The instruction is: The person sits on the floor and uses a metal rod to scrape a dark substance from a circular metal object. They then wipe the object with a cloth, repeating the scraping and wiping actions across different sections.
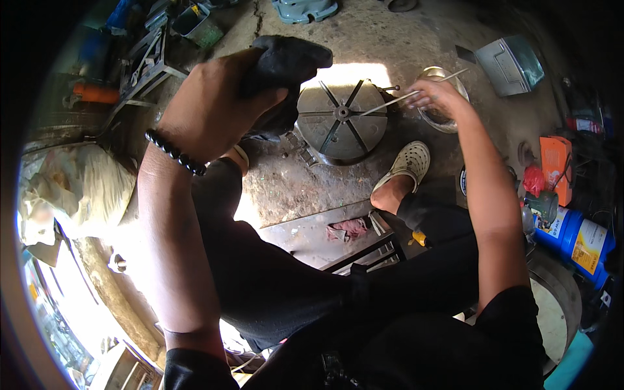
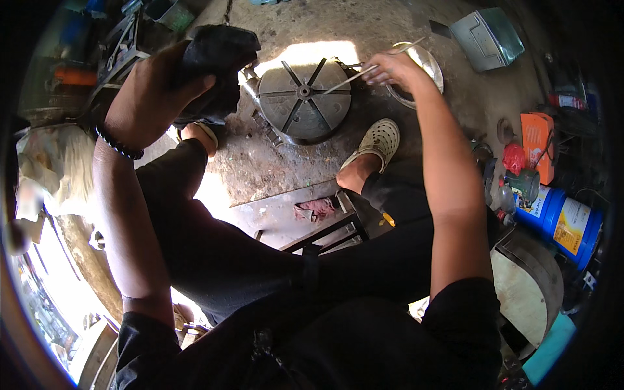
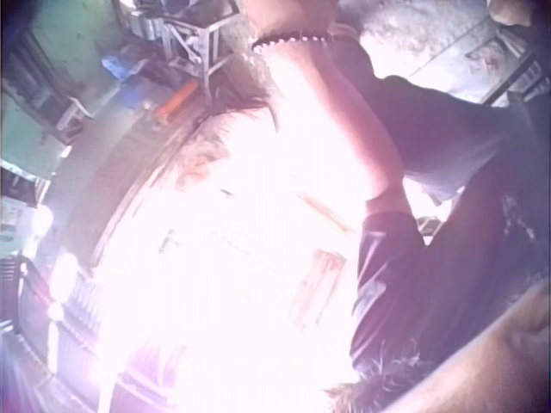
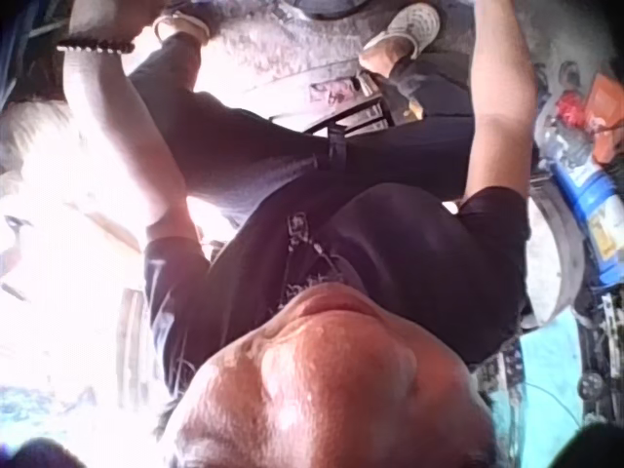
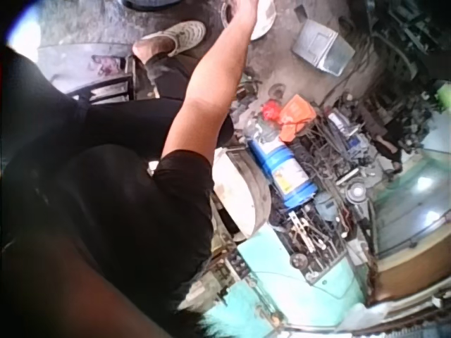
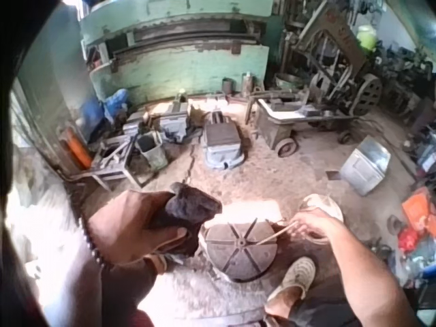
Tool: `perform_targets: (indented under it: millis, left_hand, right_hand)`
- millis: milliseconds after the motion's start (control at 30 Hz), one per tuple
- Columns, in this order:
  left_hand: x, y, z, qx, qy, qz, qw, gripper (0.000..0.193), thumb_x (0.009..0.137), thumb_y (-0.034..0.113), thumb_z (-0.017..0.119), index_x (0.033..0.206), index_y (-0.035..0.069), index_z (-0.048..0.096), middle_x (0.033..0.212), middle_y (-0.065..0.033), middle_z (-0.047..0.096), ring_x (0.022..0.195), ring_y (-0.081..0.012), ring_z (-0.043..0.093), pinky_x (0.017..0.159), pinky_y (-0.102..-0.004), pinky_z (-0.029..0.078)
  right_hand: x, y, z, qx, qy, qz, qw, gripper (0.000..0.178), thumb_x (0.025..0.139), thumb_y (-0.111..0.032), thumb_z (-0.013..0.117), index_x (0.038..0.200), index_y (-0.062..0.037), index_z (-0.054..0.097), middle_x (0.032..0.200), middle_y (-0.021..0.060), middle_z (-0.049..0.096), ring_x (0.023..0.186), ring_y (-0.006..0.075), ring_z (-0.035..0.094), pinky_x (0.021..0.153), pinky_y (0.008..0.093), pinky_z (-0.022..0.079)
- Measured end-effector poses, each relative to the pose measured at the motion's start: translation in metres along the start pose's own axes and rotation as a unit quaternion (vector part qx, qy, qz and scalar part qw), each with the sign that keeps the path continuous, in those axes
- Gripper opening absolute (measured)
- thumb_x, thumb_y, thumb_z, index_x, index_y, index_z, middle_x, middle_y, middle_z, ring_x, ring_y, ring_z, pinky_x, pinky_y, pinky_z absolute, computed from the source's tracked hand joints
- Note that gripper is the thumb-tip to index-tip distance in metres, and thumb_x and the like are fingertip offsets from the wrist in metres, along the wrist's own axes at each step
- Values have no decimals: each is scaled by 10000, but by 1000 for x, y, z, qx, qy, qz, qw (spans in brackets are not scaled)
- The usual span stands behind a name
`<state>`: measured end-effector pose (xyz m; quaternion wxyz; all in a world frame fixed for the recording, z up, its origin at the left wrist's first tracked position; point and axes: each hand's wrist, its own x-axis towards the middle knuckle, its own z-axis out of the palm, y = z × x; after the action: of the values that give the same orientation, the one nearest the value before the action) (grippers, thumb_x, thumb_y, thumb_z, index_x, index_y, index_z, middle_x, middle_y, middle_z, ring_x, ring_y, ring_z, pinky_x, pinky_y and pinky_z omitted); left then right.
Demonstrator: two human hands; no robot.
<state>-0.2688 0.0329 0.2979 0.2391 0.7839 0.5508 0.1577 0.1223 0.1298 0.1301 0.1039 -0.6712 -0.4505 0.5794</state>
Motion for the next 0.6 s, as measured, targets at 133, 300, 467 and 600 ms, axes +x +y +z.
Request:
perform_targets:
  millis: [133, 300, 467, 600]
  left_hand:
    - [-5, -6, -9, 5, 21, 1, 1000, 363, 838, 290, 678, 1069, 14, 632, 900, -224, 673, 878, -385, 655, 774, -432, 517]
    - [-13, -11, -12, 6, 25, 14, 1000, 399, 862, 274, 675, 1139, -4, 608, 886, -191, 689, 799, -285, 680, 745, -364, 509]
    - [-27, -10, -13, 10, 63, 12, 998, 420, 840, 314, 674, 1118, 2, 632, 936, -224, 684, 915, -365, 665, 824, -418, 520]
    - [-28, -3, -9, -13, 47, 30, 998, 414, 836, 308, 681, 1119, 9, 637, 946, -219, 687, 915, -359, 666, 830, -412, 519]
  right_hand:
    - [-16, 5, -56, -130, 75, -13, 989, 279, 876, -236, 559, 1000, -9, 664, 952, 138, 715, 828, 196, 693, 732, 292, 520]
    - [-72, 31, -27, -104, 24, -249, 963, 265, 942, -190, 519, 1029, 12, 666, 1019, 142, 704, 923, 196, 671, 842, 327, 519]
    - [-157, 15, 93, -349, 4, -314, 883, 222, 920, -91, 559, 1078, 24, 665, 1066, 178, 686, 965, 284, 671, 849, 371, 523]
    - [-155, 47, 125, -353, 27, -401, 845, 231, 858, -36, 578, 1063, 35, 658, 1053, 207, 668, 935, 374, 651, 827, 380, 529]
